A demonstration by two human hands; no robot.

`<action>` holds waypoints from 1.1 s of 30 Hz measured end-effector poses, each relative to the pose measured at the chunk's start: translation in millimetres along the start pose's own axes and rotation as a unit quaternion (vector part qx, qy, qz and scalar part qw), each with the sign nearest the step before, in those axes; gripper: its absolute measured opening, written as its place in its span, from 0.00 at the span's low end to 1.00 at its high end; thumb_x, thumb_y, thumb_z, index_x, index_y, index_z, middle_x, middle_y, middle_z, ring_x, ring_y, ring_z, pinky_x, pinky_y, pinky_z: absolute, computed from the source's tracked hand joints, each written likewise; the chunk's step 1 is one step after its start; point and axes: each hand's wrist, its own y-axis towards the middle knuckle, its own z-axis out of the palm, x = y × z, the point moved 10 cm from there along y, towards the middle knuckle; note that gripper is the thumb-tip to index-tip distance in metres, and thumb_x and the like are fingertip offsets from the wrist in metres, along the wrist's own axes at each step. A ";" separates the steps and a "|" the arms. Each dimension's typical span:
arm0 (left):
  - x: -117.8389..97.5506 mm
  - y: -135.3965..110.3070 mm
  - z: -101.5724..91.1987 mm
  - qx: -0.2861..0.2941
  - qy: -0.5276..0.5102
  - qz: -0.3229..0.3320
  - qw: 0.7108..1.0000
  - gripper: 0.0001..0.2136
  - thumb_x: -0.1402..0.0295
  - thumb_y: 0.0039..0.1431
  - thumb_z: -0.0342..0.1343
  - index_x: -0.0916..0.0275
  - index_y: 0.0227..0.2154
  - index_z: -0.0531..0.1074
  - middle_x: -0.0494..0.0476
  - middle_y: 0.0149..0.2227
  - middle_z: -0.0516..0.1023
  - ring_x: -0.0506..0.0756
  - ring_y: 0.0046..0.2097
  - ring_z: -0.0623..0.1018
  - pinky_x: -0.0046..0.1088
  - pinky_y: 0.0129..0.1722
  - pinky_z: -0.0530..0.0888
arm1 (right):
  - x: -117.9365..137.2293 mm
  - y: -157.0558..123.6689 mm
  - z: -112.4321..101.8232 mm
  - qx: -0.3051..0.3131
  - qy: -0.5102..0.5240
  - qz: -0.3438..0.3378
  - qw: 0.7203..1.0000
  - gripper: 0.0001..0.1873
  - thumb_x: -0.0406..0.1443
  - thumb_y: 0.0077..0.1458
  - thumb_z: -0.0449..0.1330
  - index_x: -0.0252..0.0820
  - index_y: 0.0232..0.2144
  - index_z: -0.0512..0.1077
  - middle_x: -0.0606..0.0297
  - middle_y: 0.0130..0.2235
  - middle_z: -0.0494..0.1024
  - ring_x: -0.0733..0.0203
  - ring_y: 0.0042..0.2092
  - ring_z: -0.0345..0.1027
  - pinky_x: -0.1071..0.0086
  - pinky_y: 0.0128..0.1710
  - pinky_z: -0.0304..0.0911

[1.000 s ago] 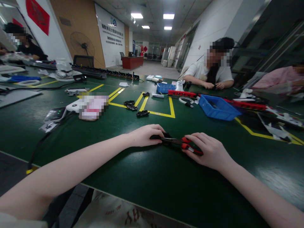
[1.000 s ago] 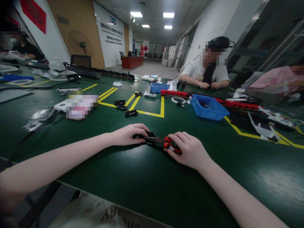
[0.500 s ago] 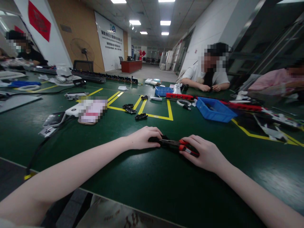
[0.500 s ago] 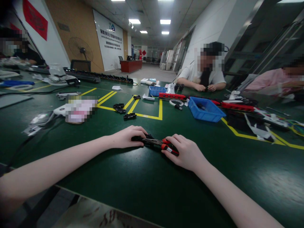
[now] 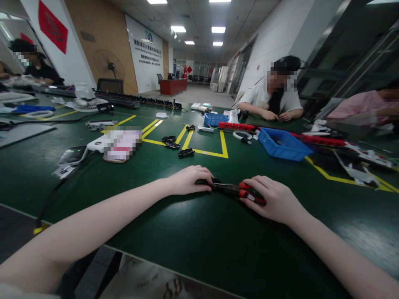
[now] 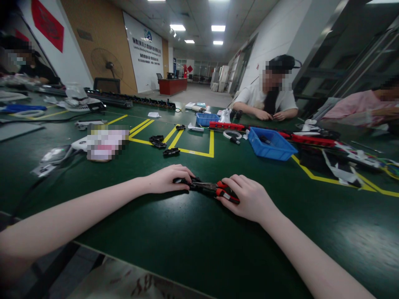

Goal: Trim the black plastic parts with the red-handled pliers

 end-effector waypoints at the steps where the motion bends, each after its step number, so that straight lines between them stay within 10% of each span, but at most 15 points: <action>1: -0.3 -0.1 -0.1 -0.001 -0.001 0.002 1.000 0.06 0.66 0.62 0.59 0.63 0.39 0.74 0.59 0.50 0.76 0.56 0.49 0.75 0.34 0.50 0.69 | 0.5 -0.2 -1.3 -0.007 -0.008 -0.005 1.000 0.18 0.43 0.57 0.59 0.37 0.45 0.71 0.54 0.41 0.77 0.56 0.37 0.73 0.64 0.35 0.70; 33: 2.0 0.0 1.7 0.001 0.010 0.010 1.000 0.06 0.66 0.62 0.59 0.62 0.38 0.75 0.59 0.52 0.76 0.56 0.48 0.75 0.34 0.49 0.69 | 5.0 3.7 1.4 -0.005 0.040 -0.005 0.999 0.18 0.44 0.59 0.58 0.38 0.46 0.69 0.55 0.41 0.77 0.57 0.38 0.73 0.65 0.34 0.70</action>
